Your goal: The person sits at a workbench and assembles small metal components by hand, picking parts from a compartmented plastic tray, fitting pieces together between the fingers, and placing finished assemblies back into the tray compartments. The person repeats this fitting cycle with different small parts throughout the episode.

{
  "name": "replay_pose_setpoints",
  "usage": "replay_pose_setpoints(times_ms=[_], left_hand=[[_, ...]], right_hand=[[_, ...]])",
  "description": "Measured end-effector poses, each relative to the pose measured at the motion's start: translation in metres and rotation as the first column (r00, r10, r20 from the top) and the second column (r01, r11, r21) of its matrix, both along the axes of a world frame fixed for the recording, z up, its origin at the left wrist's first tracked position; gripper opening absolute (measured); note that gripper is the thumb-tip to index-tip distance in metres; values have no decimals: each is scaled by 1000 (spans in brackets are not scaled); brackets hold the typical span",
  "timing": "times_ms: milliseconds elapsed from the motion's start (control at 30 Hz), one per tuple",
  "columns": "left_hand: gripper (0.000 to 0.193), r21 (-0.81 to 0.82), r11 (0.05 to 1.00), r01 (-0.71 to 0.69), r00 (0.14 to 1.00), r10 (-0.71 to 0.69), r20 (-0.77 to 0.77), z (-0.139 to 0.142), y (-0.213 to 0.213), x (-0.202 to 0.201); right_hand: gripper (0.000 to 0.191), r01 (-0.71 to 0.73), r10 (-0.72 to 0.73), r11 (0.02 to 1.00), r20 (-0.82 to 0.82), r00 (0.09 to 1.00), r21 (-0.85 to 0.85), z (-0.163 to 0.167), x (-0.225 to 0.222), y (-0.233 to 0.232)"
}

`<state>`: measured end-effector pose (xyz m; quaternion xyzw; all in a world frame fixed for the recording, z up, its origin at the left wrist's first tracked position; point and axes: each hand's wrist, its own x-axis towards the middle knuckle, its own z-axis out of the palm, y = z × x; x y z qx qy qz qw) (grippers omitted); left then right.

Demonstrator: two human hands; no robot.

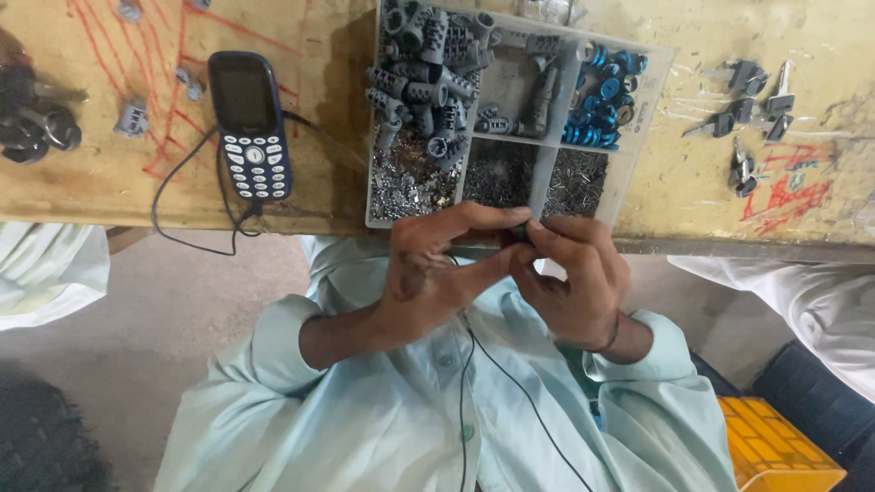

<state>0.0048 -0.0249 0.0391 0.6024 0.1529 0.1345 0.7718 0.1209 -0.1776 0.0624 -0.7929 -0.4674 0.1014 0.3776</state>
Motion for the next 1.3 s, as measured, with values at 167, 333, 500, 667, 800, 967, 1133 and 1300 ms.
replay_pose_setpoints(times_ms=[167, 333, 500, 667, 800, 967, 1133, 1300], left_hand=[[25, 221, 972, -82, 993, 61, 103, -15, 4, -5], [23, 260, 966, 1, 978, -54, 200, -32, 6, 2], [21, 491, 870, -52, 962, -89, 259, -39, 9, 6], [24, 783, 620, -50, 933, -252, 259, -38, 18, 6], [16, 866, 488, -109, 906, -309, 289, -33, 22, 8], [15, 872, 468, -144, 899, -306, 313, -29, 25, 9], [16, 890, 435, -140, 899, -321, 298, -27, 27, 9], [17, 902, 413, -126, 899, -337, 280, -24, 30, 8]], right_hand=[[15, 173, -168, 939, 46, 985, -298, 8, 57, 11], [13, 231, -72, 929, 470, 880, -290, -27, 102, 20], [12, 230, -294, 952, -389, 873, -203, -14, 91, 6], [28, 213, -178, 974, -834, 522, -75, -8, 47, -15], [21, 47, -7, 999, -830, 557, 23, -15, 31, -26], [13, 81, -73, 996, -874, 480, -39, -15, 29, -28], [7, 91, -89, 994, -883, 461, -53, -22, 31, -27], [10, 149, -40, 989, -916, 400, 22, -27, 30, -28]])
